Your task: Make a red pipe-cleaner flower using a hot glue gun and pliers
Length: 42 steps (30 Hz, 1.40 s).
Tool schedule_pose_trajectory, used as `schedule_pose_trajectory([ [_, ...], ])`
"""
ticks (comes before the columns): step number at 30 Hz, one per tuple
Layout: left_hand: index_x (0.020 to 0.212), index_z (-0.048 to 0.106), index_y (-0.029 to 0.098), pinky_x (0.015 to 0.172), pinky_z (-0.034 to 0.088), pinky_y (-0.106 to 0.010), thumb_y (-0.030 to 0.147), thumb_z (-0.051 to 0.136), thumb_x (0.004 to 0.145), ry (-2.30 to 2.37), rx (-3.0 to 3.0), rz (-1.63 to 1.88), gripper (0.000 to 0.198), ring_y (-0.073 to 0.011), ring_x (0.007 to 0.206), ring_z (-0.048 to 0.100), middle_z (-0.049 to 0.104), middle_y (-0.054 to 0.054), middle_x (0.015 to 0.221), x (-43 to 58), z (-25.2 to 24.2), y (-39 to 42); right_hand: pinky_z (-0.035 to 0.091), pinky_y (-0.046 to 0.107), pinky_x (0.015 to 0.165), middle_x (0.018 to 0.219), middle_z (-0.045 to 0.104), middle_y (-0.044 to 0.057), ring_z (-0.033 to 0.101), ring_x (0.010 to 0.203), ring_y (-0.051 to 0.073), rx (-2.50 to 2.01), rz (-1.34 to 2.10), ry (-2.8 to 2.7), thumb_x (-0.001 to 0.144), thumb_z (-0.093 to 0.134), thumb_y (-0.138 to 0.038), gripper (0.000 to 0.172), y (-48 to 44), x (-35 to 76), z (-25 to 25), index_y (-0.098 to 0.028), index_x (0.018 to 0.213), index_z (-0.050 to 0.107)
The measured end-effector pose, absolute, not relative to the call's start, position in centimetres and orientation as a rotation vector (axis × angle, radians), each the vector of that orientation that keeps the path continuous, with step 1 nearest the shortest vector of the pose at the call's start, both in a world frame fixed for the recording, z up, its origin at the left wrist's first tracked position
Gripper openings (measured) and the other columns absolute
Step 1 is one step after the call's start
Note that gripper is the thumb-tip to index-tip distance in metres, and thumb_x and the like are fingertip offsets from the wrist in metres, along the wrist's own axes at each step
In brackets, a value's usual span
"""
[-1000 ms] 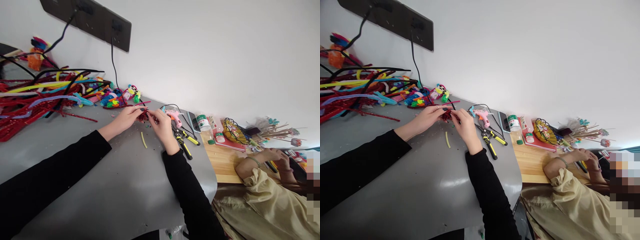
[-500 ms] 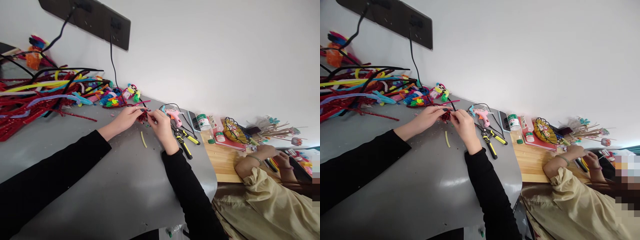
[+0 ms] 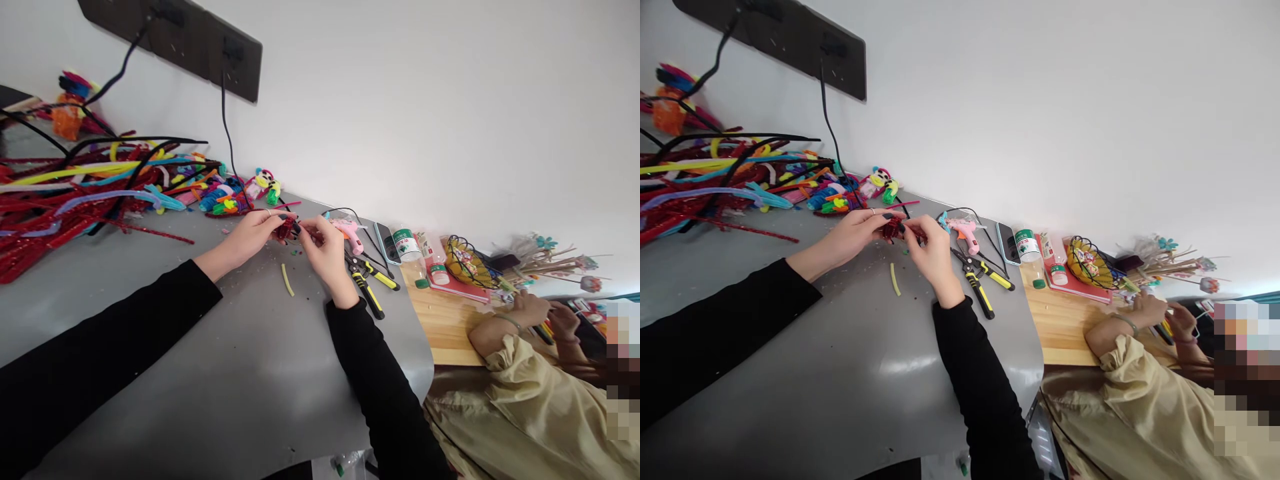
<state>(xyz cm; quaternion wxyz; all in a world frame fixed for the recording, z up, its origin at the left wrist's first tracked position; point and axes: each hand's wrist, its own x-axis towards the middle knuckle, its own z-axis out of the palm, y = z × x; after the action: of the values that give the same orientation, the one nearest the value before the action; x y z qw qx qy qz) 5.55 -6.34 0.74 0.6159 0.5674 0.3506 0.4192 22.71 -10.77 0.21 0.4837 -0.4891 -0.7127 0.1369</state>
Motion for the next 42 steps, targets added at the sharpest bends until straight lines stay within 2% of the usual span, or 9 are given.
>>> schedule_pose_trajectory([
  [5, 0.105, 0.079, 0.012, 0.074, 0.053, -0.034, 0.043, 0.067, 0.08, 0.737, 1.303, 0.963, 0.042, -0.0234, 0.088, 0.067, 0.075, -0.012, 0.096, 5.5, 0.7, -6.4, 0.049, 0.027, 0.067, 0.085, 0.068, 0.002, 0.061, 0.076, 0.014, -1.208, 0.357, -1.656, 0.097, 0.059, -0.034, 0.017, -10.6, 22.8, 0.3, -0.021, 0.089, 0.065],
  [13, 0.103, 0.081, 0.012, 0.081, 0.054, -0.035, 0.032, 0.069, 0.081, 0.633, 1.154, 0.982, 0.033, -0.022, 0.091, 0.066, 0.077, -0.013, 0.098, 5.4, 1.3, -6.9, 0.052, 0.026, 0.069, 0.088, 0.07, 0.002, 0.065, 0.079, 0.015, -1.169, 0.564, -1.538, 0.095, 0.062, -0.037, 0.017, -10.2, 22.7, 0.0, -0.021, 0.091, 0.064],
  [19, 0.107, 0.082, 0.015, 0.091, 0.055, -0.039, 0.031, 0.071, 0.085, 0.54, 1.1, 0.927, 0.03, -0.0228, 0.094, 0.069, 0.078, -0.013, 0.101, 5.2, 1.0, -6.8, 0.055, 0.029, 0.071, 0.087, 0.069, 0.002, 0.066, 0.077, 0.015, -1.13, 0.723, -1.477, 0.089, 0.069, -0.053, 0.034, -9.5, 23.4, -0.3, -0.021, 0.095, 0.062],
  [23, 0.115, 0.08, 0.016, 0.093, 0.055, -0.043, 0.031, 0.071, 0.088, 0.476, 1.101, 0.92, 0.033, -0.0252, 0.1, 0.069, 0.076, -0.014, 0.114, 5.0, 0.6, -6.7, 0.052, 0.026, 0.063, 0.088, 0.067, 0.002, 0.063, 0.075, 0.014, -1.109, 0.883, -1.409, 0.08, 0.076, -0.064, 0.048, -9.3, 23.7, -0.3, -0.022, 0.095, 0.06],
  [27, 0.118, 0.08, 0.017, 0.095, 0.053, -0.039, 0.029, 0.068, 0.092, 0.399, 1.095, 0.904, 0.031, -0.023, 0.103, 0.068, 0.073, -0.013, 0.126, 4.9, 0.4, -6.6, 0.04, 0.023, 0.054, 0.073, 0.06, -0.004, 0.052, 0.062, 0.01, -1.073, 1.11, -1.303, 0.072, 0.083, -0.065, 0.052, -9.5, 23.5, 0.0, -0.022, 0.088, 0.058],
  [33, 0.116, 0.081, 0.02, 0.095, 0.053, -0.037, 0.034, 0.071, 0.093, 0.31, 1.138, 0.813, 0.029, -0.0262, 0.116, 0.063, 0.049, -0.01, 0.161, 4.4, 0.4, -6.2, 0.035, 0.024, 0.057, 0.069, 0.055, -0.004, 0.048, 0.062, 0.009, -1.006, 1.364, -1.291, 0.072, 0.085, -0.062, 0.048, -10.3, 23.4, 0.8, -0.02, 0.073, 0.061],
  [35, 0.117, 0.081, 0.02, 0.096, 0.053, -0.04, 0.034, 0.072, 0.092, 0.297, 1.133, 0.779, 0.03, -0.0277, 0.115, 0.064, 0.056, -0.012, 0.155, 4.3, 0.3, -6.1, 0.033, 0.025, 0.058, 0.069, 0.055, -0.003, 0.046, 0.063, 0.009, -1.007, 1.365, -1.304, 0.072, 0.085, -0.062, 0.049, -10.4, 23.4, 1.0, -0.02, 0.067, 0.06],
  [39, 0.118, 0.081, 0.019, 0.097, 0.052, -0.044, 0.032, 0.072, 0.09, 0.343, 1.072, 0.792, 0.032, -0.0275, 0.107, 0.068, 0.075, -0.013, 0.123, 4.5, 0.2, -5.8, 0.032, 0.026, 0.058, 0.071, 0.056, -0.002, 0.043, 0.063, 0.01, -1.023, 1.335, -1.274, 0.07, 0.085, -0.063, 0.048, -10.3, 23.3, 0.8, -0.02, 0.067, 0.063],
  [42, 0.116, 0.08, 0.017, 0.094, 0.055, -0.046, 0.036, 0.072, 0.087, 0.419, 1.103, 0.832, 0.035, -0.0285, 0.104, 0.069, 0.077, -0.014, 0.113, 4.7, 0.2, -5.9, 0.034, 0.026, 0.059, 0.072, 0.057, -0.002, 0.045, 0.065, 0.011, -1.041, 1.296, -1.232, 0.067, 0.087, -0.063, 0.047, -10.1, 23.2, 0.5, -0.021, 0.074, 0.068],
])
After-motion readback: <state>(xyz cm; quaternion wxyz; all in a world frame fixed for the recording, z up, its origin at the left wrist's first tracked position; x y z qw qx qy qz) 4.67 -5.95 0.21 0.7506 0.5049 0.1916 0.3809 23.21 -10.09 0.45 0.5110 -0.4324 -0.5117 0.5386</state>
